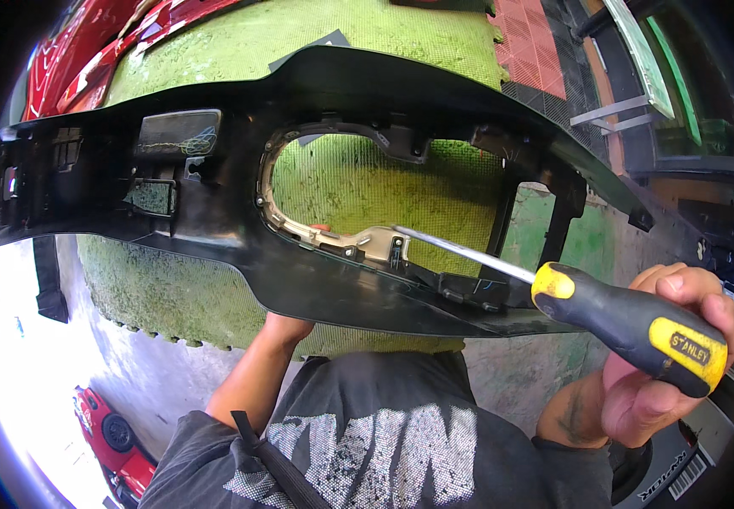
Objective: The person uses a screwdriver to pry and adjust clips on the inner side of a black car bumper. They repeatedly insert the tool into small slots, lever the plastic, and reposition the bumper while working on a green mat in a garage.
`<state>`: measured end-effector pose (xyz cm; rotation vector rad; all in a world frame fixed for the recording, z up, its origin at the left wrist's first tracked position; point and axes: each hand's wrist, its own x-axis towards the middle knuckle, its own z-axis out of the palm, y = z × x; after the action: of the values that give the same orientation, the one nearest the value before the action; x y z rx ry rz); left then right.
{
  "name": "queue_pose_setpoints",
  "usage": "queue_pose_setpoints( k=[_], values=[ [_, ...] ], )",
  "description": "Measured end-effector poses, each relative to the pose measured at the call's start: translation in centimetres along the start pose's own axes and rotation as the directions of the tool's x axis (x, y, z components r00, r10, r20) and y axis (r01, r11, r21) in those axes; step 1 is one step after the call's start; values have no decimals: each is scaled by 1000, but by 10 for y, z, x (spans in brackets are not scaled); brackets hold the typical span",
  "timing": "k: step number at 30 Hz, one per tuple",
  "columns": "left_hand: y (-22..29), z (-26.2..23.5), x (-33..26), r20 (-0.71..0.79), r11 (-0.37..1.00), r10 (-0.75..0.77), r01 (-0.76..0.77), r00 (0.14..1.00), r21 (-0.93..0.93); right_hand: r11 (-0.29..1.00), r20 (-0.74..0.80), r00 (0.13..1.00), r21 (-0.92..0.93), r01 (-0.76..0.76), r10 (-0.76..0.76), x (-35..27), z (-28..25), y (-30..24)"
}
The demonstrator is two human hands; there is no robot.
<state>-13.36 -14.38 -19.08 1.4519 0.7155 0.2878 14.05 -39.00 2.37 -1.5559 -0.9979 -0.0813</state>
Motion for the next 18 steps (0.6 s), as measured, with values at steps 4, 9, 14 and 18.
queue_pose_setpoints(
  k=[4,9,14,18],
  values=[
    [6,0,6,7,999,18,-18,1000,44,998,60,996,7,-69,68,-7,29,-13],
    [12,5,9,10,952,-39,41,999,-304,986,255,961,152,72,-109,1,38,-9],
    [14,4,9,18,940,-22,27,1000,-340,997,0,998,53,64,-64,-7,12,-12],
    [17,5,10,19,913,-74,75,997,-400,995,-51,998,-98,-32,28,-12,3,-14]
  ],
)
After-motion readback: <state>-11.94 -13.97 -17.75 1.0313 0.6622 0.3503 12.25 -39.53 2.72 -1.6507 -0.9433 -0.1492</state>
